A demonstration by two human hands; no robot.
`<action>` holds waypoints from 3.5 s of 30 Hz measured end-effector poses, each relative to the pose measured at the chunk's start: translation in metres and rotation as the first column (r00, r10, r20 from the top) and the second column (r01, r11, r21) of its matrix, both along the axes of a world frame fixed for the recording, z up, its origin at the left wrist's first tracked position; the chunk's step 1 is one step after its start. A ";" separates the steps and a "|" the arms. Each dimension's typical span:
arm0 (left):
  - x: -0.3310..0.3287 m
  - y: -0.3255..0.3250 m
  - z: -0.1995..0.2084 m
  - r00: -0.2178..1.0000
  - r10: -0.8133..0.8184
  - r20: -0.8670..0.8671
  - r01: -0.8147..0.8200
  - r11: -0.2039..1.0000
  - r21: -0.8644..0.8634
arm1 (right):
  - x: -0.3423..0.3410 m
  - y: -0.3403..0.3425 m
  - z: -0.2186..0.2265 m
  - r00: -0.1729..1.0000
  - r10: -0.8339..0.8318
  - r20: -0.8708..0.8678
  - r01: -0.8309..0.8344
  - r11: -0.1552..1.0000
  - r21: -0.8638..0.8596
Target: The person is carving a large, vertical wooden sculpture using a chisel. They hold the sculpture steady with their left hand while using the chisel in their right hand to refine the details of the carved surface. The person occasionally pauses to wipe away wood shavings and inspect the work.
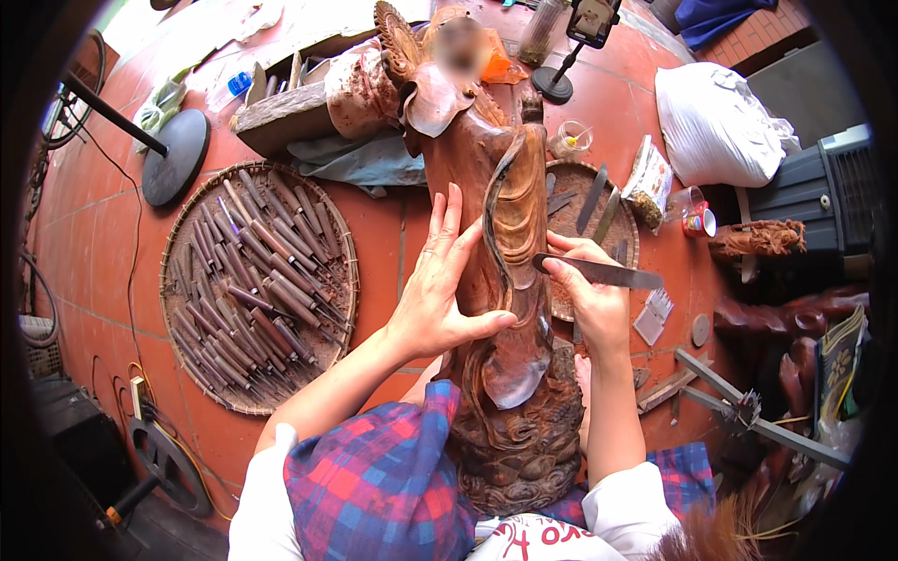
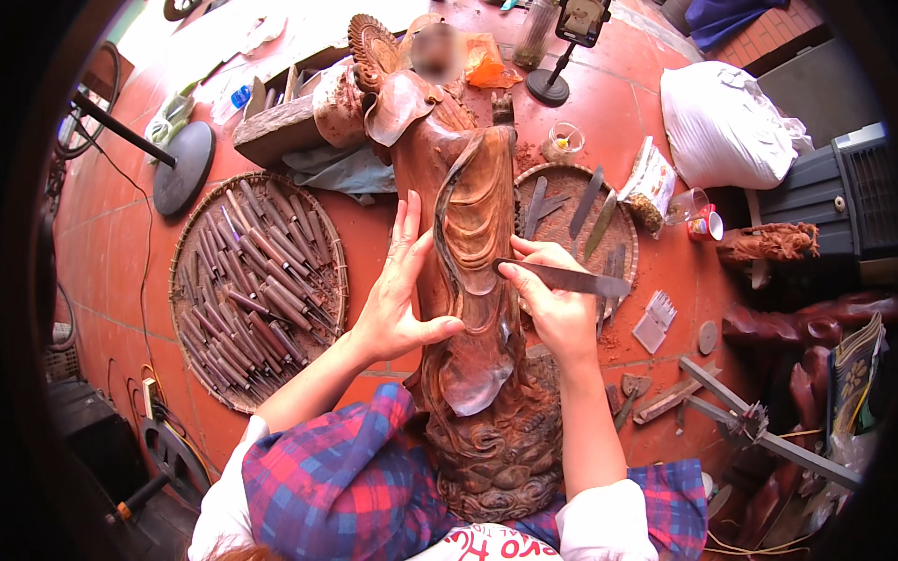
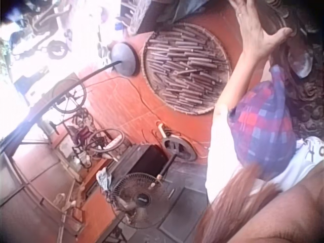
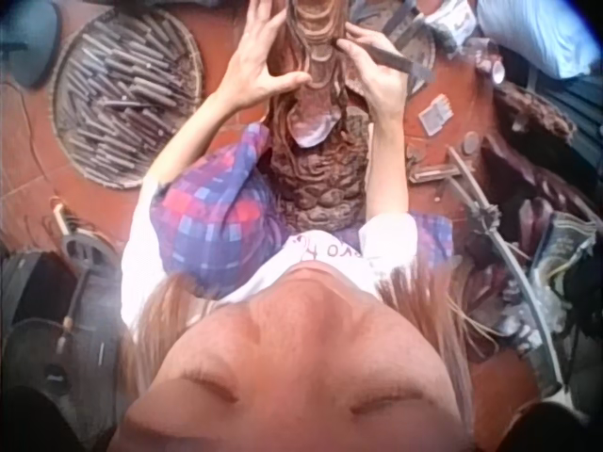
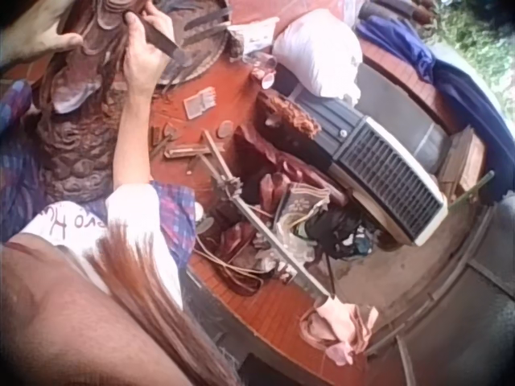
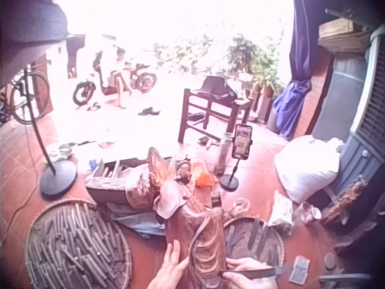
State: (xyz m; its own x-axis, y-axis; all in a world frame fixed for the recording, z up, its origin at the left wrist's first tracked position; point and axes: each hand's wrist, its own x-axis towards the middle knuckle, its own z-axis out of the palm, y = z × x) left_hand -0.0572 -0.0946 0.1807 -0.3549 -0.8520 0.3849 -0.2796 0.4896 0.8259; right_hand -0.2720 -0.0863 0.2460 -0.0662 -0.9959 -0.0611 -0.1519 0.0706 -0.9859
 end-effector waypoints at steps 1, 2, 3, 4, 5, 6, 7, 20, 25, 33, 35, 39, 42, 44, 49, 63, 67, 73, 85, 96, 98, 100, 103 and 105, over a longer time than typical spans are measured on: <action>0.000 0.001 0.000 1.000 0.009 0.010 -0.009 1.000 0.004 | 0.002 0.001 -0.002 1.000 -0.002 0.000 0.002 1.000 -0.006; 0.001 0.002 0.001 1.000 0.018 0.021 -0.018 1.000 0.009 | 0.007 0.006 -0.002 0.993 0.029 -0.117 -0.041 0.994 -0.102; 0.001 0.003 0.001 0.999 0.025 0.030 -0.025 1.000 0.011 | 0.011 0.009 0.002 0.973 0.062 -0.220 -0.091 0.988 -0.123; 0.001 0.001 0.003 0.999 0.022 0.033 -0.023 1.000 0.008 | 0.009 0.008 0.000 0.974 0.065 -0.218 -0.096 0.987 -0.131; 0.000 0.001 0.004 0.999 0.020 0.036 -0.020 1.000 0.005 | 0.004 0.006 -0.002 0.974 0.069 -0.216 -0.101 0.985 -0.139; 0.000 0.001 0.003 0.999 0.019 0.029 -0.019 1.000 0.000 | 0.000 0.004 -0.003 0.989 0.061 -0.136 -0.073 0.994 -0.085; 0.001 0.002 0.001 1.000 0.019 0.023 -0.019 1.000 -0.007 | -0.003 0.001 -0.003 0.997 0.049 -0.055 -0.051 0.998 -0.032; 0.001 0.002 -0.001 1.000 0.003 -0.014 -0.003 1.000 0.005 | 0.002 0.001 0.000 0.998 0.015 -0.066 -0.016 1.000 -0.016; 0.000 0.002 0.001 1.000 0.002 -0.005 -0.002 1.000 0.007 | 0.003 0.003 0.001 0.997 0.045 -0.063 -0.047 0.998 -0.041; -0.001 0.002 0.001 0.999 0.023 0.027 -0.023 1.000 0.003 | 0.009 0.006 0.005 0.973 0.049 -0.225 -0.069 0.994 -0.082; 0.001 0.002 0.001 1.000 0.024 0.017 -0.024 1.000 0.000 | 0.001 0.000 0.002 0.998 0.029 -0.051 -0.028 0.999 0.021; 0.000 0.001 0.001 1.000 0.003 -0.008 -0.003 1.000 0.017 | 0.000 0.001 0.004 0.983 0.065 -0.170 -0.076 0.995 -0.060; 0.000 0.003 0.001 1.000 0.008 0.006 -0.008 1.000 0.029 | 0.002 -0.001 0.011 0.960 0.148 -0.235 -0.166 0.985 -0.054; 0.001 0.002 -0.002 1.000 0.007 -0.018 -0.007 1.000 0.004 | -0.003 -0.004 0.010 0.974 0.177 -0.144 -0.182 0.983 -0.022; -0.001 0.000 0.002 1.000 0.001 -0.018 -0.001 1.000 -0.001 | 0.003 -0.002 0.025 0.914 0.214 -0.345 -0.243 0.969 -0.042; 0.000 0.000 -0.002 1.000 -0.006 -0.008 0.006 1.000 -0.003 | -0.008 -0.003 0.001 0.996 0.073 -0.042 -0.074 0.997 -0.008; 0.000 0.000 -0.001 1.000 0.002 -0.008 -0.002 1.000 -0.018 | 0.004 0.003 0.000 0.991 0.047 -0.123 -0.060 0.993 -0.101; 0.000 0.001 -0.005 1.000 0.000 -0.023 0.000 1.000 -0.011 | -0.010 -0.006 -0.005 0.988 0.033 0.149 -0.044 0.996 0.074; -0.001 -0.001 -0.004 1.000 0.006 -0.021 -0.007 0.999 -0.042 | -0.004 -0.006 0.005 0.998 -0.032 0.049 0.026 0.991 0.129; 0.001 0.002 -0.002 0.999 0.029 0.016 -0.029 1.000 -0.010 | 0.011 0.007 0.003 0.952 0.042 -0.302 -0.103 0.977 -0.188; -0.002 0.003 0.003 0.999 0.029 0.016 -0.029 1.000 0.008 | 0.010 0.009 0.001 0.996 0.010 -0.094 -0.013 0.999 -0.033; -0.001 0.003 0.000 1.000 0.029 0.008 -0.029 1.000 -0.003 | -0.001 -0.003 -0.009 1.000 0.000 0.026 0.002 0.996 -0.085; -0.002 0.003 -0.003 1.000 0.018 0.013 -0.018 1.000 -0.008 | -0.005 -0.006 0.011 0.995 -0.095 0.012 0.094 0.995 0.030; -0.002 0.004 -0.001 1.000 0.026 0.014 -0.027 1.000 0.017 | -0.008 -0.006 0.041 0.998 -0.012 -0.058 0.012 1.000 -0.010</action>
